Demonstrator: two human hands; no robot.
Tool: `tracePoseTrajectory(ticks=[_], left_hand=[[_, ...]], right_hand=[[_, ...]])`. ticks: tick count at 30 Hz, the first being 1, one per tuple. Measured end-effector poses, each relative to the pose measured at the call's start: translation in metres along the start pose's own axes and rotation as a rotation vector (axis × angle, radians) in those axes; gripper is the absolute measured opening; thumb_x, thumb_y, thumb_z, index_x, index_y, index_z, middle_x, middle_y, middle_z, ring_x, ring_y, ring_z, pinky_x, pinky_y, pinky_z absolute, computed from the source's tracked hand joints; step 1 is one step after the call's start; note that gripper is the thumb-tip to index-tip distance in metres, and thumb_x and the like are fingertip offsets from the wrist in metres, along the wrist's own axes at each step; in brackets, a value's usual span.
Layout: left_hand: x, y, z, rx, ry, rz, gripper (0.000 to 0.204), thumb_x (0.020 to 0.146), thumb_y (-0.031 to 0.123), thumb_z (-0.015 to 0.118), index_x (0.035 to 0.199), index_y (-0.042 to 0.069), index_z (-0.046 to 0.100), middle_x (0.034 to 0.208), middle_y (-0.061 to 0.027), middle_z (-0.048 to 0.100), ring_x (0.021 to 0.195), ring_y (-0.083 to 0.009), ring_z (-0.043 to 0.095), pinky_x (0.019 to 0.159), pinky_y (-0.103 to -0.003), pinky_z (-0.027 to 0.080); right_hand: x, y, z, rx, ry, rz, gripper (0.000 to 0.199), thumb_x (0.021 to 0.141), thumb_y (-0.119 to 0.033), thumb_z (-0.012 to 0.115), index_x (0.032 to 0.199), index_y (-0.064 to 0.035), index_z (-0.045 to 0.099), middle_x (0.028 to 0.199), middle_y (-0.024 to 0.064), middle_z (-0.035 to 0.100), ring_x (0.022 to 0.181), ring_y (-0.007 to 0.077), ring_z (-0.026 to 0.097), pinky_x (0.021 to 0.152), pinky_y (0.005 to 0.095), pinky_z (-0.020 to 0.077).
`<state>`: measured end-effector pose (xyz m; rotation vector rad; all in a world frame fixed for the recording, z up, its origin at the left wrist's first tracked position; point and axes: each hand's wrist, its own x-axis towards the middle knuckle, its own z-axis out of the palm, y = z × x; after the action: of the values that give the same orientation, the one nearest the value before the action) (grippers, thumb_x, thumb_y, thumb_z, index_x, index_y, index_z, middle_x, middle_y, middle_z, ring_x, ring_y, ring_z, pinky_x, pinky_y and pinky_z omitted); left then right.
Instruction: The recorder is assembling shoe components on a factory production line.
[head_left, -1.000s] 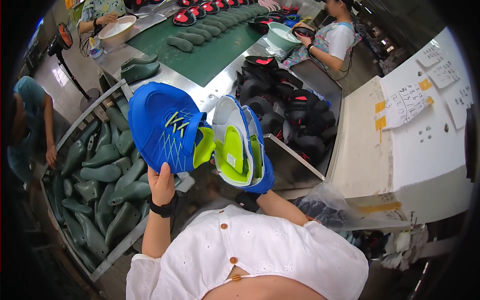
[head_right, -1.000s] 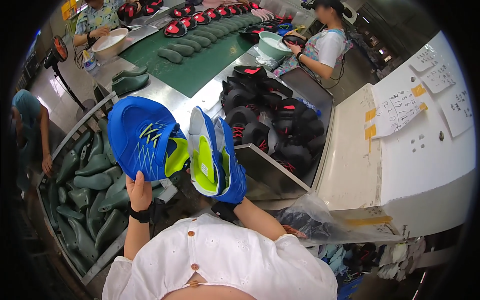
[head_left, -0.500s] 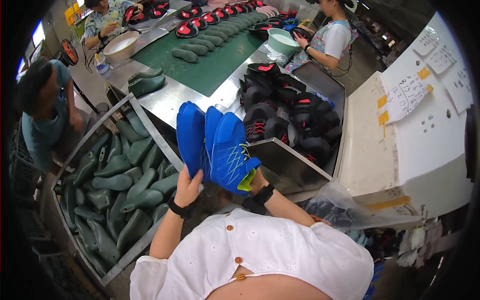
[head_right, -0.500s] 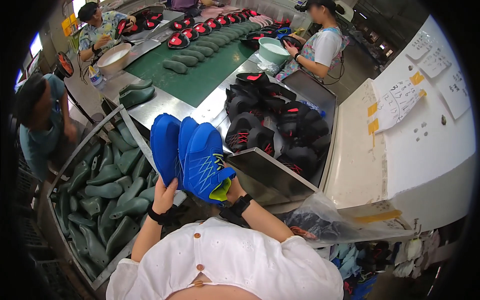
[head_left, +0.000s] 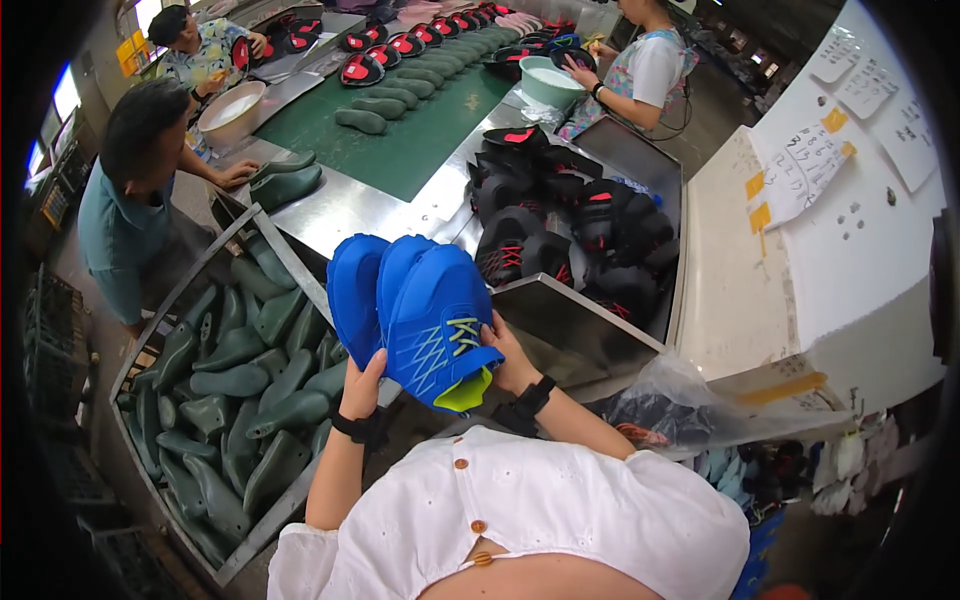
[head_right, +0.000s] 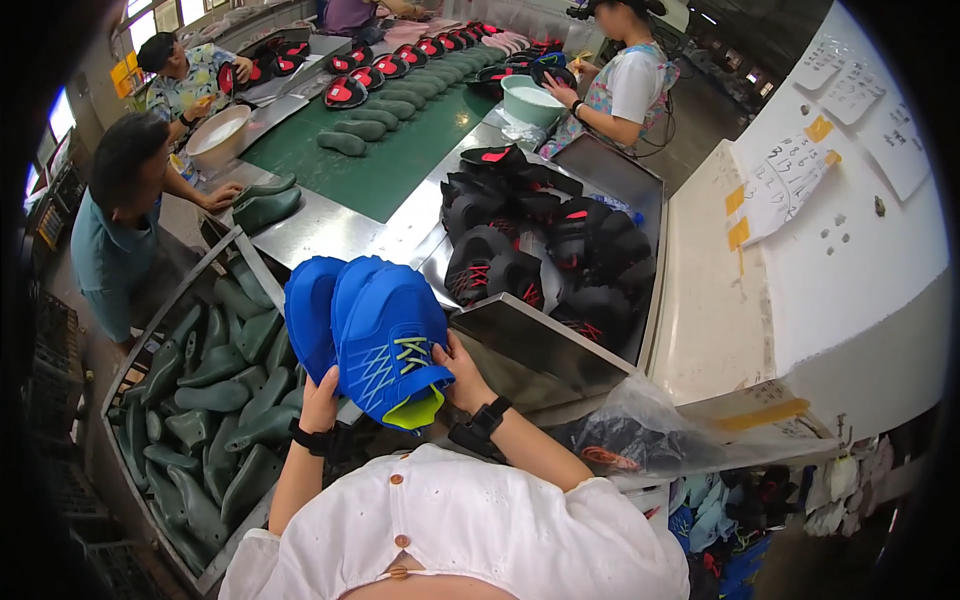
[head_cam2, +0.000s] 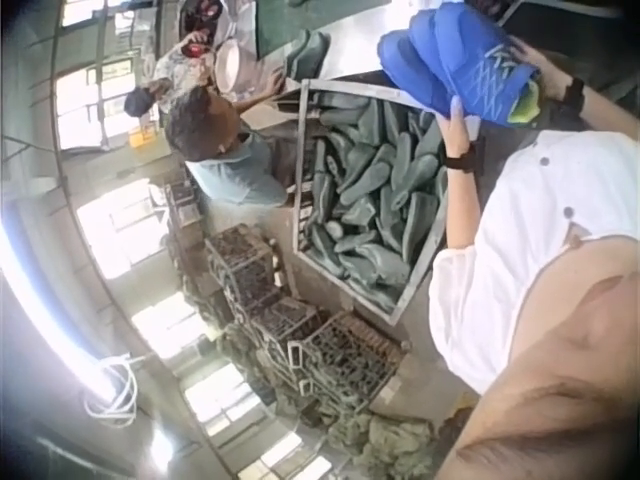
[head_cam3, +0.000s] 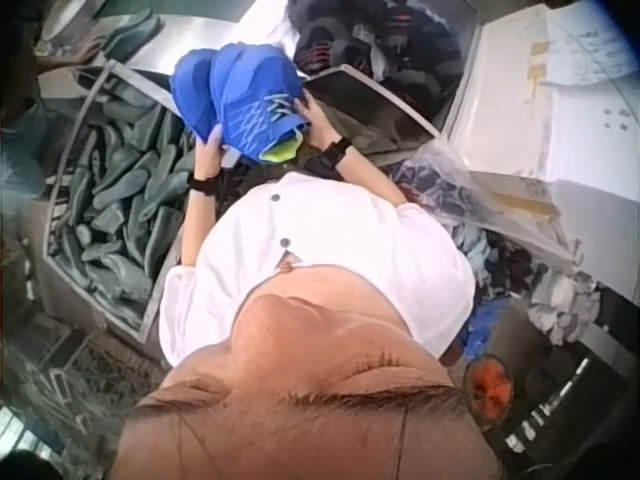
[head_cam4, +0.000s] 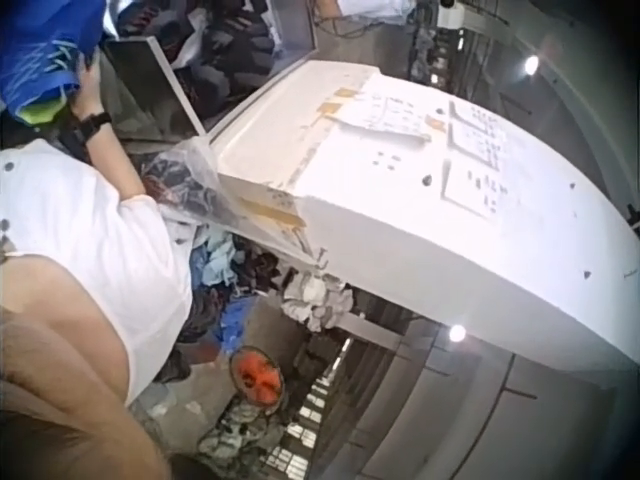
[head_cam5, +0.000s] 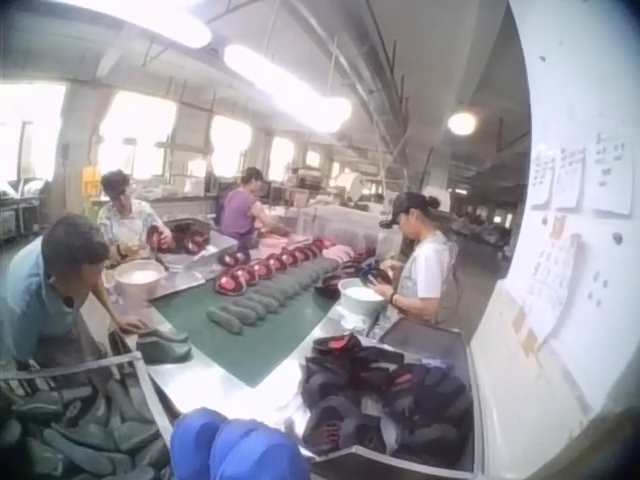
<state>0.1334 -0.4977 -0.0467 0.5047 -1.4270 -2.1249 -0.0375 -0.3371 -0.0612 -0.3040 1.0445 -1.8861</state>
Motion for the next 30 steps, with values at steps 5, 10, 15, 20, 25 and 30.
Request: tracePoseTrajectory(ticks=[5,10,15,20,25,30], left_hand=[[0.002,0.011,-0.002,0.05,-0.072,0.086,0.062,0.082,0.025,0.061,0.13,-0.002,0.033,0.128,-0.0112,0.044,0.115,-0.0206,0.044,0.097,-0.033,0.033],[0.009,0.023,0.012,0.12,0.022,0.055,0.052,0.081,0.021,0.064,0.121,-0.003,0.044,0.115,-0.0101,0.054,0.104,-0.0181,0.052,0.09,-0.031,0.04],[0.021,0.029,0.011,-0.232,0.184,0.093,0.037,0.086,0.013,0.056,0.118,-0.004,0.047,0.11,-0.0097,0.057,0.096,-0.016,0.055,0.086,-0.029,0.043],[0.018,0.047,0.011,0.141,0.137,0.159,0.034,0.088,0.017,0.055,0.114,-0.004,0.05,0.105,-0.008,0.059,0.092,-0.013,0.054,0.083,-0.026,0.042],[0.014,0.029,0.013,0.034,0.151,0.183,0.033,0.091,0.021,0.05,0.114,-0.004,0.051,0.108,-0.0084,0.058,0.093,-0.0128,0.053,0.083,-0.026,0.042],[0.012,0.027,-0.004,-0.102,-0.008,0.091,0.047,0.088,0.027,0.055,0.123,-0.002,0.043,0.115,-0.0098,0.054,0.102,-0.0158,0.052,0.089,-0.029,0.04]], right_hand=[[-0.002,-0.008,-0.013,-0.039,-0.099,-0.011,0.052,0.082,-0.022,0.064,0.124,-0.0046,0.039,0.109,0.0062,0.056,0.093,0.0139,0.057,0.082,0.0283,0.0479],[-0.001,-0.009,-0.015,-0.215,-0.089,-0.038,0.047,0.082,-0.02,0.064,0.12,-0.0023,0.045,0.107,0.0061,0.059,0.09,0.0126,0.058,0.08,0.0271,0.0486],[0.008,0.016,-0.059,-0.073,-0.161,-0.093,0.034,0.086,-0.015,0.058,0.118,-0.0041,0.05,0.104,0.0062,0.06,0.089,0.0137,0.059,0.08,0.0283,0.0494],[0.002,0.015,-0.049,0.275,0.208,0.219,0.02,0.088,-0.018,0.055,0.102,-0.0053,0.058,0.089,0.0052,0.065,0.072,0.0147,0.063,0.069,0.0284,0.0537],[0.009,0.004,-0.035,-0.02,-0.029,-0.013,0.023,0.084,-0.017,0.06,0.102,-0.0017,0.06,0.088,0.0036,0.065,0.073,0.0112,0.061,0.067,0.0243,0.0511],[0.008,0.011,-0.03,-0.145,0.086,-0.146,0.022,0.085,-0.018,0.059,0.099,-0.0013,0.059,0.086,0.0036,0.065,0.071,0.0101,0.059,0.066,0.0232,0.0494]])
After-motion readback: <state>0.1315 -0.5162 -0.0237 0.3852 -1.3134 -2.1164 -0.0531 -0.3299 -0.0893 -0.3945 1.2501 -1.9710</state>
